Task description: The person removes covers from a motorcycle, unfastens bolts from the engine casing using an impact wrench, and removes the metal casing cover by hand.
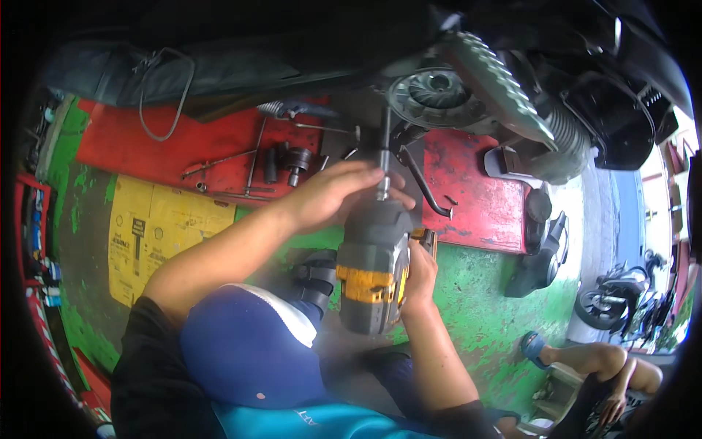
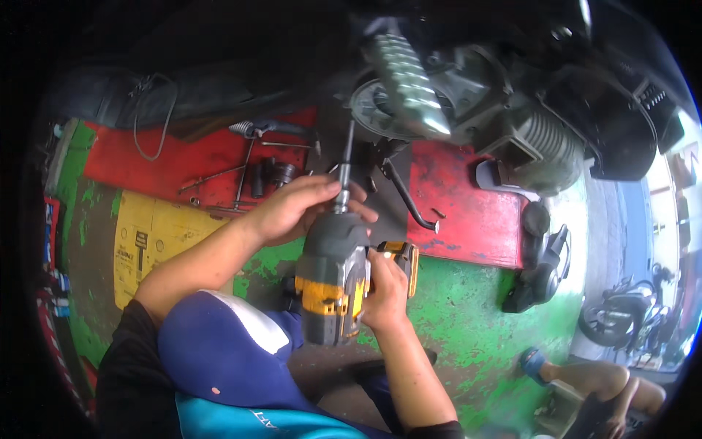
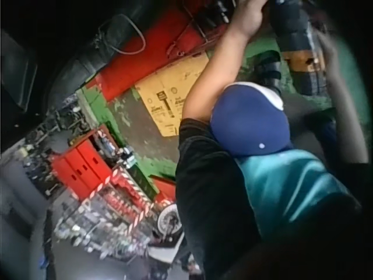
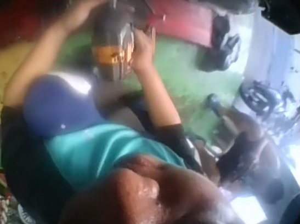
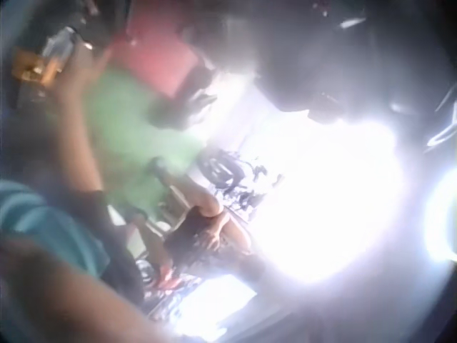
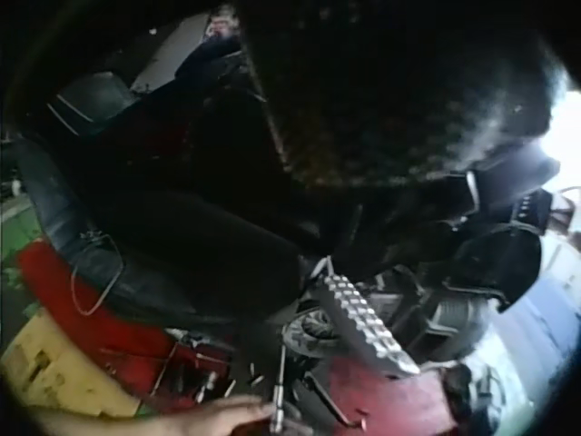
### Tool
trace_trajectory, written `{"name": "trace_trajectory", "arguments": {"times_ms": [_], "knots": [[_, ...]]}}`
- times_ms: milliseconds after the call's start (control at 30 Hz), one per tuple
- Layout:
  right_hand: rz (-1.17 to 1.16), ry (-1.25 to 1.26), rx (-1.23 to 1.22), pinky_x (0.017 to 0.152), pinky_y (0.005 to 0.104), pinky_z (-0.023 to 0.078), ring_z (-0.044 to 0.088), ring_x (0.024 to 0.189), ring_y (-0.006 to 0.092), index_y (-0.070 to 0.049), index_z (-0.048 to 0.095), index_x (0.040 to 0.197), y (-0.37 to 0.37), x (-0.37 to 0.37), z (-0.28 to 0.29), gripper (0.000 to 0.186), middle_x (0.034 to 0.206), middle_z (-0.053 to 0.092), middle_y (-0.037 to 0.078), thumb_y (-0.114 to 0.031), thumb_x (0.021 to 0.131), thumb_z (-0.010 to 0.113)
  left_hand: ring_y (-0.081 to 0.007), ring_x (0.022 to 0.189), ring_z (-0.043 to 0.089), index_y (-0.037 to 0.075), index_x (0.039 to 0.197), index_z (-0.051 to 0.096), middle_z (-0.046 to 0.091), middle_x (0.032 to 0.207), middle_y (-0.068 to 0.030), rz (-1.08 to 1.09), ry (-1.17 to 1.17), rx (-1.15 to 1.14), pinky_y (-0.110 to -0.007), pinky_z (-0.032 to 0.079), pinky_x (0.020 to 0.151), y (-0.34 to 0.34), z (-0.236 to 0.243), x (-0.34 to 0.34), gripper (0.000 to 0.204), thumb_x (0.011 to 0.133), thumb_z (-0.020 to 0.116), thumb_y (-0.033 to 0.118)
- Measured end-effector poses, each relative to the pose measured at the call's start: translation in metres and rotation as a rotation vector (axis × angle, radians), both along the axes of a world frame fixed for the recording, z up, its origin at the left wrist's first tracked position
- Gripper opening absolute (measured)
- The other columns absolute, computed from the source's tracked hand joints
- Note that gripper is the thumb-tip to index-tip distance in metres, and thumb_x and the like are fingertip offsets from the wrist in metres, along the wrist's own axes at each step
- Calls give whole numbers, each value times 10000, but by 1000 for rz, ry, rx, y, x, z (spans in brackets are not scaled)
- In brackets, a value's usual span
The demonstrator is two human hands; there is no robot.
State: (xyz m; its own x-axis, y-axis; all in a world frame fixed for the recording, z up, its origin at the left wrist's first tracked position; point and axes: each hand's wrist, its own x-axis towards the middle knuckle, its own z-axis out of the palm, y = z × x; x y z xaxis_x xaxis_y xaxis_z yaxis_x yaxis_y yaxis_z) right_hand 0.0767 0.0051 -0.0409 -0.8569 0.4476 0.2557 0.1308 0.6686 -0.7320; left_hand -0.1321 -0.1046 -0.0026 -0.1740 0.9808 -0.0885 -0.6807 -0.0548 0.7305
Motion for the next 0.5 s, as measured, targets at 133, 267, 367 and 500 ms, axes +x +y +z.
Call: {"name": "trace_trajectory", "arguments": {"times_ms": [133,267,367,500], "knots": [[83,151,-3,659,412,503,633,732,325,21,624,1142,-7,13,-5,640,812,632,129,-297,636,852,-324,1158,651,-33,1233,552,626,1266,-302,-97,201,-86,-429,472,1048,-15,17,-1,421,1056,480,342],[98,174,-44,674,411,511,640,743,321,-5,612,1186,-24,0,34,632,840,635,120,-262,653,833,-352,1103,673,-44,1231,543,649,1203,-312,-54,350,-136,-435,514,998,-24,60,-7,457,1043,503,371],[13,187,-59,656,395,520,659,743,322,5,643,1067,-30,-14,69,486,872,666,158,-244,691,826,-353,997,712,-64,1247,525,673,1142,-300,83,456,-243,-415,573,897,-17,97,-4,502,1041,496,392],[52,170,-74,681,407,536,678,784,329,1,636,1132,-22,-36,77,557,911,685,163,-271,690,838,-329,959,721,-90,1344,472,677,1114,-287,222,501,-331,-395,589,855,-17,109,-9,559,1051,439,385]]}}
